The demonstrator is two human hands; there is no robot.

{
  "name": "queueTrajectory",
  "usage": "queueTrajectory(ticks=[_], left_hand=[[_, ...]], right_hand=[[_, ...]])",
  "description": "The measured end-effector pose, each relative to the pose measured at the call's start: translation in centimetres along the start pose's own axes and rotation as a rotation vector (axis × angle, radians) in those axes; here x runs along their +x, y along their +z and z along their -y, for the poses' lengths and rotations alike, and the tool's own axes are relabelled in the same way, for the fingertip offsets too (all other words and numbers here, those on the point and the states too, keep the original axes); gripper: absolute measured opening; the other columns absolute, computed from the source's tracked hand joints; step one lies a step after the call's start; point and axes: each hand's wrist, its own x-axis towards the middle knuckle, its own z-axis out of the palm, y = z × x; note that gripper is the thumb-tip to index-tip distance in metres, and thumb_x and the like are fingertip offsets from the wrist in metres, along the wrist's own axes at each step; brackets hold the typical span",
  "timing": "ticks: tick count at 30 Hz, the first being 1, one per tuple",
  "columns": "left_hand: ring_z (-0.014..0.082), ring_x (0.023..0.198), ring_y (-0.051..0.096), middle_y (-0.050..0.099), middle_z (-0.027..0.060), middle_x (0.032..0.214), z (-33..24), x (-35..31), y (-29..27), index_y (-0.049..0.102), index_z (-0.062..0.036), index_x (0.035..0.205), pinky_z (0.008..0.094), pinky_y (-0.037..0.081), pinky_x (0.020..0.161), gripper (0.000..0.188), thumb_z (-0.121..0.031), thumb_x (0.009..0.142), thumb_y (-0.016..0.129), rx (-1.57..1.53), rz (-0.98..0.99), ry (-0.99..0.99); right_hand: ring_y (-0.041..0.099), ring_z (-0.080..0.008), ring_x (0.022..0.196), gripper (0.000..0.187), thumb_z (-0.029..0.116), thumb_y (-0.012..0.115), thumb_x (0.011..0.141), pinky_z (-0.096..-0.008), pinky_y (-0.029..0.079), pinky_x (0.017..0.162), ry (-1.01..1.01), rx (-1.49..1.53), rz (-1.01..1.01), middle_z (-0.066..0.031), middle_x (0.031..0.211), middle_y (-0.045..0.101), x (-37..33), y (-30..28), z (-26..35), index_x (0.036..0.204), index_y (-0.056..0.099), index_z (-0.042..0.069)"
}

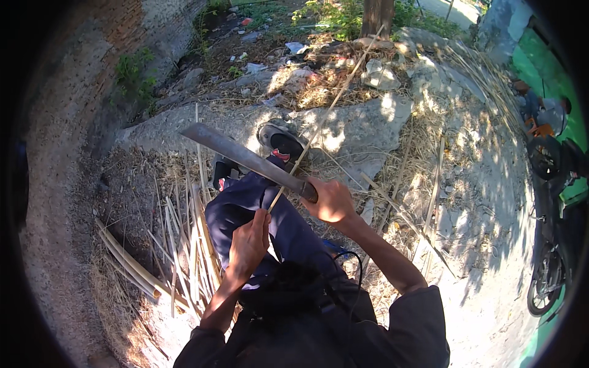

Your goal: The person scrapes along a thin bamboo stick using a knife, then sets the knife down and bends the bamboo stick with both hands.

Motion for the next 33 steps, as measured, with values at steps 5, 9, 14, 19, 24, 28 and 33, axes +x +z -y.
queueTrajectory(ticks=[5, 9, 14, 19, 24, 28, 33], left_hand=[[0.039, 0.058, 0.068, 0.066, 0.016, 0.067, -0.4, -0.6, -0.6, 0.053, -0.0066, 0.106, 0.0506, 0.054, 0.05, 0.013, -0.018, 0.11, 0.056, 0.015, 0.01, -0.003], [0.0394, 0.059, 0.069, 0.067, 0.0163, 0.071, 0.4, -1.2, -0.6, 0.055, -0.0059, 0.105, 0.0509, 0.054, 0.051, 0.014, -0.019, 0.111, 0.056, 0.01, 0.039, -0.023], [0.0399, 0.061, 0.069, 0.068, 0.0171, 0.072, 0.3, -1.0, -0.2, 0.055, -0.0057, 0.107, 0.0513, 0.054, 0.052, 0.014, -0.019, 0.111, 0.055, 0.027, 0.057, -0.045], [0.0461, 0.069, 0.07, 0.071, 0.0197, 0.079, 1.6, -2.1, -1.0, 0.054, -0.0084, 0.11, 0.0559, 0.055, 0.057, 0.009, -0.017, 0.11, 0.053, 0.011, 0.135, -0.103], [0.0473, 0.07, 0.068, 0.069, 0.0236, 0.078, 3.3, -3.2, -0.9, 0.053, -0.0065, 0.102, 0.0558, 0.052, 0.057, 0.013, -0.015, 0.11, 0.056, -0.021, 0.138, -0.105], [0.0464, 0.077, 0.072, 0.074, 0.0219, 0.093, 4.1, -5.2, -0.4, 0.057, -0.0054, 0.12, 0.056, 0.058, 0.065, 0.016, -0.011, 0.105, 0.055, 0.075, 0.282, -0.156], [0.0443, 0.074, 0.073, 0.075, 0.0201, 0.094, 3.6, -5.4, -1.5, 0.061, -0.0043, 0.119, 0.0539, 0.059, 0.063, 0.017, -0.015, 0.106, 0.058, 0.067, 0.216, -0.114]], right_hand=[[0.071, -0.0425, 0.071, 0.026, 0.023, 0.08, 0.081, -0.0515, 0.054, 0.064, 0.075, 0.08, 0.032, -0.0191, 0.073, 0.069, 1.0, -1.0, -1.4, 0.097, 0.069, 0.005], [0.073, -0.0423, 0.075, 0.027, 0.024, 0.08, 0.081, -0.051, 0.056, 0.067, 0.227, 0.016, 0.08, -0.0198, 0.077, 0.071, 1.5, -1.5, -1.9, 0.097, 0.07, 0.004], [0.074, -0.0417, 0.079, 0.032, 0.029, 0.081, 0.083, -0.0519, 0.059, 0.071, 0.111, -0.032, 0.151, -0.0157, 0.08, 0.074, -0.3, 0.1, -0.7, 0.107, 0.071, 0.01], [0.073, -0.0421, 0.081, 0.027, 0.031, 0.079, 0.084, -0.0516, 0.059, 0.071, 0.144, -0.047, 0.064, -0.0151, 0.081, 0.074, 2.1, -0.7, -5.4, 0.099, 0.072, 0.01], [0.074, -0.0412, 0.081, 0.028, 0.033, 0.077, 0.085, -0.0527, 0.059, 0.072, 0.181, -0.242, 0.187, -0.0162, 0.082, 0.074, 1.3, 1.3, -6.4, 0.101, 0.07, 0.011], [0.074, -0.0404, 0.079, 0.027, 0.034, 0.076, 0.086, -0.0527, 0.061, 0.072, 0.203, -0.162, 0.177, -0.0157, 0.079, 0.073, -1.2, 2.5, -3.7, 0.102, 0.07, 0.012], [0.075, -0.0411, 0.079, 0.032, 0.033, 0.077, 0.086, -0.0523, 0.061, 0.073, 0.127, -0.135, 0.195, -0.016, 0.08, 0.075, 0.1, 1.9, -6.1, 0.11, 0.073, 0.012]])
